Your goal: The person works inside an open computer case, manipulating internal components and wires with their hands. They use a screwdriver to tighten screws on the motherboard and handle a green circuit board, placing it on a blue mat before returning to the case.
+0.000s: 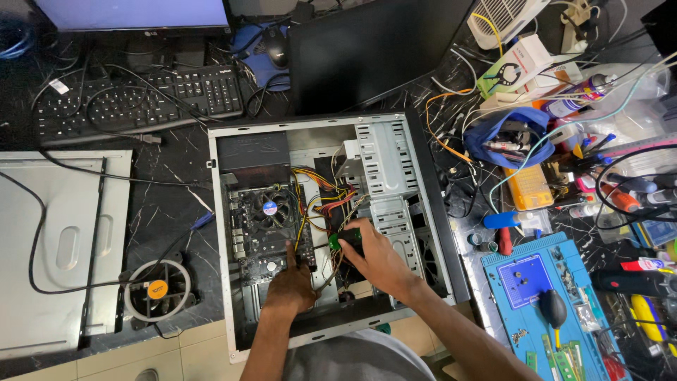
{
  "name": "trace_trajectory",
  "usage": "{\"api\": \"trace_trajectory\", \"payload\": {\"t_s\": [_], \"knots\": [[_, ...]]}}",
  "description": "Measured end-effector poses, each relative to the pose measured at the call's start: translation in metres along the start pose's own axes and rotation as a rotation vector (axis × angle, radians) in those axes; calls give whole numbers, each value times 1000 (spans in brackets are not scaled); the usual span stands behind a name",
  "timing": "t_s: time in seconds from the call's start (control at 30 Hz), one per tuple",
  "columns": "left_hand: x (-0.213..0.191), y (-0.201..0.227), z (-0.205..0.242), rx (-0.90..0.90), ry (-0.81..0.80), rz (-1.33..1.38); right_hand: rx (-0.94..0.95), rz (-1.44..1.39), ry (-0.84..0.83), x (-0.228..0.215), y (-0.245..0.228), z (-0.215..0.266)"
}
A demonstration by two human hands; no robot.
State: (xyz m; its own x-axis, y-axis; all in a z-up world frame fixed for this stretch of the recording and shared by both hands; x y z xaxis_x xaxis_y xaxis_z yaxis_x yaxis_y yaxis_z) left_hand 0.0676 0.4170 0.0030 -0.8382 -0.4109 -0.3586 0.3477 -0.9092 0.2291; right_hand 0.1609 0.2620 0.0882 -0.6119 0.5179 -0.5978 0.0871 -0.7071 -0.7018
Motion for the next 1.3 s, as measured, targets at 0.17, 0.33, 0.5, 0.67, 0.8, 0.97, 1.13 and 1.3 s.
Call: {"api": "trace_trajectory", "payload": {"t_s": [0.17, 0.33, 0.5, 0.67, 0.8, 0.97, 1.13, 1.3], "knots": [[-8, 8, 21, 29, -26, 91, -246, 400, -160, 21, -43, 0], [23, -11, -46, 102, 115, 25, -387, 681, 30, 30, -77, -22], [13, -24, -85, 152, 390, 83, -636, 790, 159, 38, -80, -42], [-52, -27, -25, 369, 851, 452, -644, 581, -125, 36, -92, -35], [-65, -11, 39, 513, 732, 749, -475, 948, 289, 35, -70, -46], [-86, 24, 77, 871, 638, 826, -575, 604, -212, 29, -93, -28], [-86, 17, 55, 911, 597, 745, -531, 642, 8, 21, -94, -25], [-74, 16, 19, 803, 806, 570, -305, 861, 348, 39, -74, -26]]}}
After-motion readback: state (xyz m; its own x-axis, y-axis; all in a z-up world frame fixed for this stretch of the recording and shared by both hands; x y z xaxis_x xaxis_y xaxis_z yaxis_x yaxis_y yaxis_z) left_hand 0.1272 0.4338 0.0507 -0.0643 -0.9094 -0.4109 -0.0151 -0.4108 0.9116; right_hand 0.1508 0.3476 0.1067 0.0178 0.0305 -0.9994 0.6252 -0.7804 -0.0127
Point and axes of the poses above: each hand's wrist, its own z-axis away from the middle knuckle, its own x-axis out of the palm, y = z × x, the point moved 9 cm from there along -z, towards the middle knuckle, and after that the axes turned 2 degrees about -y, right-handed, at the moved point
